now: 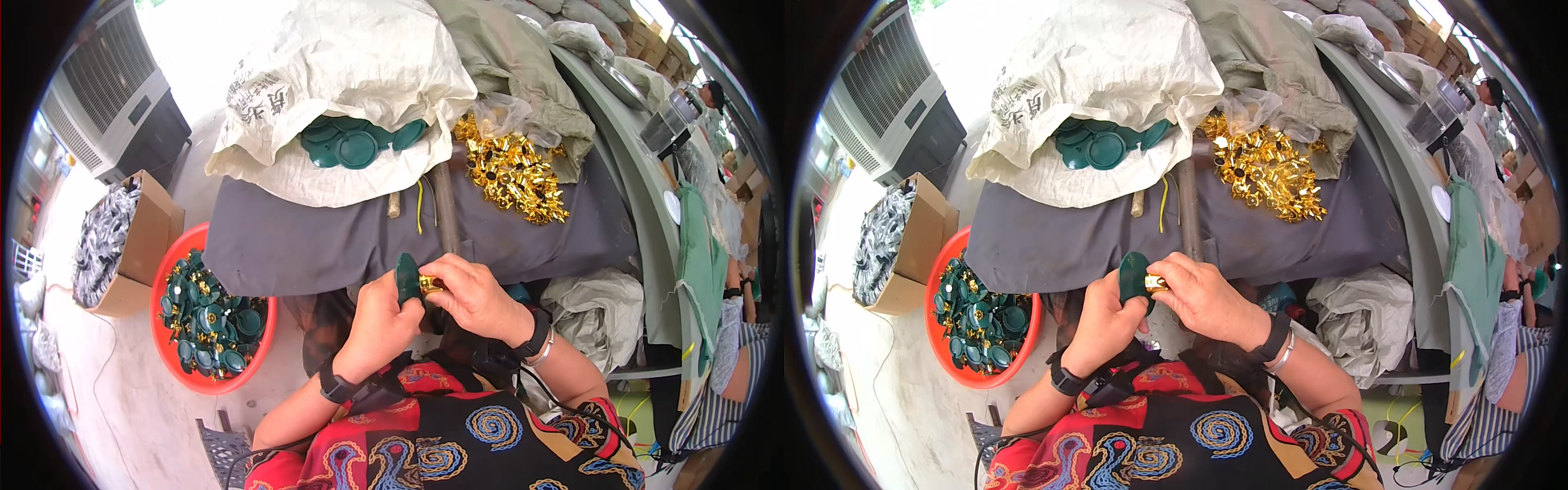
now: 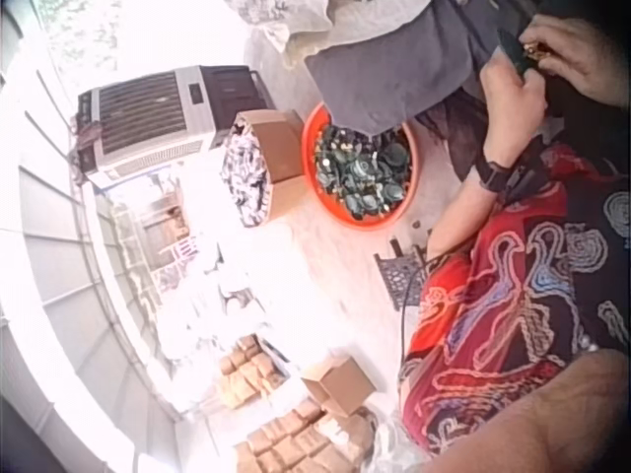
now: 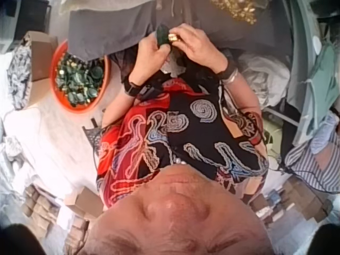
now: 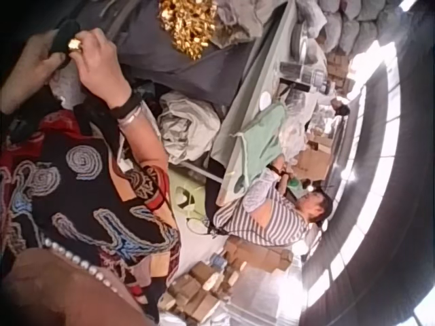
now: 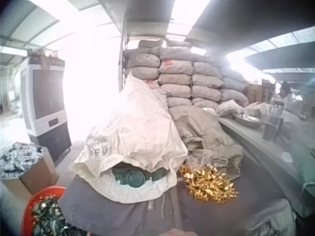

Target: Assembly of gold decorative ornaments onto green plastic base components.

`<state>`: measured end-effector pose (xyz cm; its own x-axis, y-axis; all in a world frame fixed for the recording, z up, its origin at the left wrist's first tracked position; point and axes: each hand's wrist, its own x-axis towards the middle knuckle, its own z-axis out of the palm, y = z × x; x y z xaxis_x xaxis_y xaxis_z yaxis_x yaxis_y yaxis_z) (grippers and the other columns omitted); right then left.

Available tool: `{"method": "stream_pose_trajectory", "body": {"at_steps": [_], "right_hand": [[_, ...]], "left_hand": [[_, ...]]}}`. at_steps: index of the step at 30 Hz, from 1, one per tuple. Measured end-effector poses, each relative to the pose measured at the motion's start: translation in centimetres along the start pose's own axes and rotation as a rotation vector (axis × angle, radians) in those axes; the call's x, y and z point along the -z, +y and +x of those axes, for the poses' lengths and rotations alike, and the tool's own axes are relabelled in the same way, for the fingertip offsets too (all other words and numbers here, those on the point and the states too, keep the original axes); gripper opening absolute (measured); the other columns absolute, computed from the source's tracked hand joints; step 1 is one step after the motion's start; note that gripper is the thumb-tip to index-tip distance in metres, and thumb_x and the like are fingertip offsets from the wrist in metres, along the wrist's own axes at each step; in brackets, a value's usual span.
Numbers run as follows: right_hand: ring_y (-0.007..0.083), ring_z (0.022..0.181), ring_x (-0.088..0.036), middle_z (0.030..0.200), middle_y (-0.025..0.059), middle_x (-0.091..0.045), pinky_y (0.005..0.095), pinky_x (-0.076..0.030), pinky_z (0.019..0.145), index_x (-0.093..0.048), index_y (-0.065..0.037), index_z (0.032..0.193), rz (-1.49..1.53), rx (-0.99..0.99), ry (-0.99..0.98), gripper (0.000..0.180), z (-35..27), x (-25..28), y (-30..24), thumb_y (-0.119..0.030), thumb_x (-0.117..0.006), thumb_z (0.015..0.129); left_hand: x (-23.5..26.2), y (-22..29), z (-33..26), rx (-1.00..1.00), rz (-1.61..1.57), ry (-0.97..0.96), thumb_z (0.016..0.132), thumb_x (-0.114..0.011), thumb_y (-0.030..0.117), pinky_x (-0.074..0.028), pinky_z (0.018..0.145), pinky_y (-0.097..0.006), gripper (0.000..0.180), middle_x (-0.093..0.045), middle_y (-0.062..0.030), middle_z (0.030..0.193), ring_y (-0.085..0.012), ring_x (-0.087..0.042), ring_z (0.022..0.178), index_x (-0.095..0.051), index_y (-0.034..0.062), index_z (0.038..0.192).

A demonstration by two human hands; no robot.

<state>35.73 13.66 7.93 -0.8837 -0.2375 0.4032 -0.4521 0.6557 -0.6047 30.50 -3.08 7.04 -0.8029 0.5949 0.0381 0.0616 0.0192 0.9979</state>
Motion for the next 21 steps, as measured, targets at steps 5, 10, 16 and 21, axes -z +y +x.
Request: {"method": "stream_pose_trajectory", "body": {"at_steps": [5, 10, 16, 21], "right_hand": [[0.0372, 0.077, -0.059, 0.089, 0.0163, -0.054, 0.0403, -0.049, 0.065, -0.049, 0.001, 0.105, -0.063, 0.050, -0.008, 0.033, 0.2, 0.1, -0.3, -0.002, -0.066, 0.077], [0.0322, 0.068, -0.061, 0.082, 0.0144, -0.054, 0.0368, -0.049, 0.059, -0.050, 0.001, 0.101, 0.004, 0.047, -0.004, 0.026, 0.0, -0.5, 0.4, -0.002, -0.065, 0.080], [0.0083, 0.055, -0.056, 0.075, 0.0032, -0.059, 0.0243, -0.048, 0.049, -0.054, 0.002, 0.099, 0.785, -0.505, 0.031, 0.013, -0.3, -1.5, -0.6, -0.007, -0.057, 0.091], [0.0078, 0.057, -0.057, 0.074, 0.0030, -0.059, 0.0233, -0.049, 0.050, -0.055, 0.003, 0.104, 0.899, -0.574, 0.009, 0.020, 0.2, -2.4, -0.2, -0.013, -0.057, 0.092]], "left_hand": [[0.5, -0.1, -0.1, 0.011, 0.086, -0.042, 0.077, -0.048, -0.005, -0.046, 0.046, -0.025, 0.012, -0.058, -0.0056, 0.065, -0.0106, -0.058, 0.050, -0.054, -0.0051, 0.088], [-0.2, -0.4, -0.4, -0.183, 0.319, 0.048, 0.071, -0.052, -0.002, -0.045, 0.055, -0.047, 0.010, -0.057, -0.0229, 0.069, -0.0409, -0.056, 0.061, -0.052, -0.0054, 0.081], [-0.9, 0.6, -1.6, -0.451, 0.916, 0.093, 0.069, -0.060, 0.005, -0.047, 0.048, -0.040, 0.034, -0.053, -0.0192, 0.075, -0.0313, -0.059, 0.058, -0.053, -0.0119, 0.097], [1.8, -1.8, 0.0, -0.625, 0.730, 0.066, 0.071, -0.058, -0.003, -0.045, 0.044, -0.034, 0.032, -0.054, -0.0138, 0.072, -0.0249, -0.058, 0.055, -0.056, -0.0052, 0.103]]}}
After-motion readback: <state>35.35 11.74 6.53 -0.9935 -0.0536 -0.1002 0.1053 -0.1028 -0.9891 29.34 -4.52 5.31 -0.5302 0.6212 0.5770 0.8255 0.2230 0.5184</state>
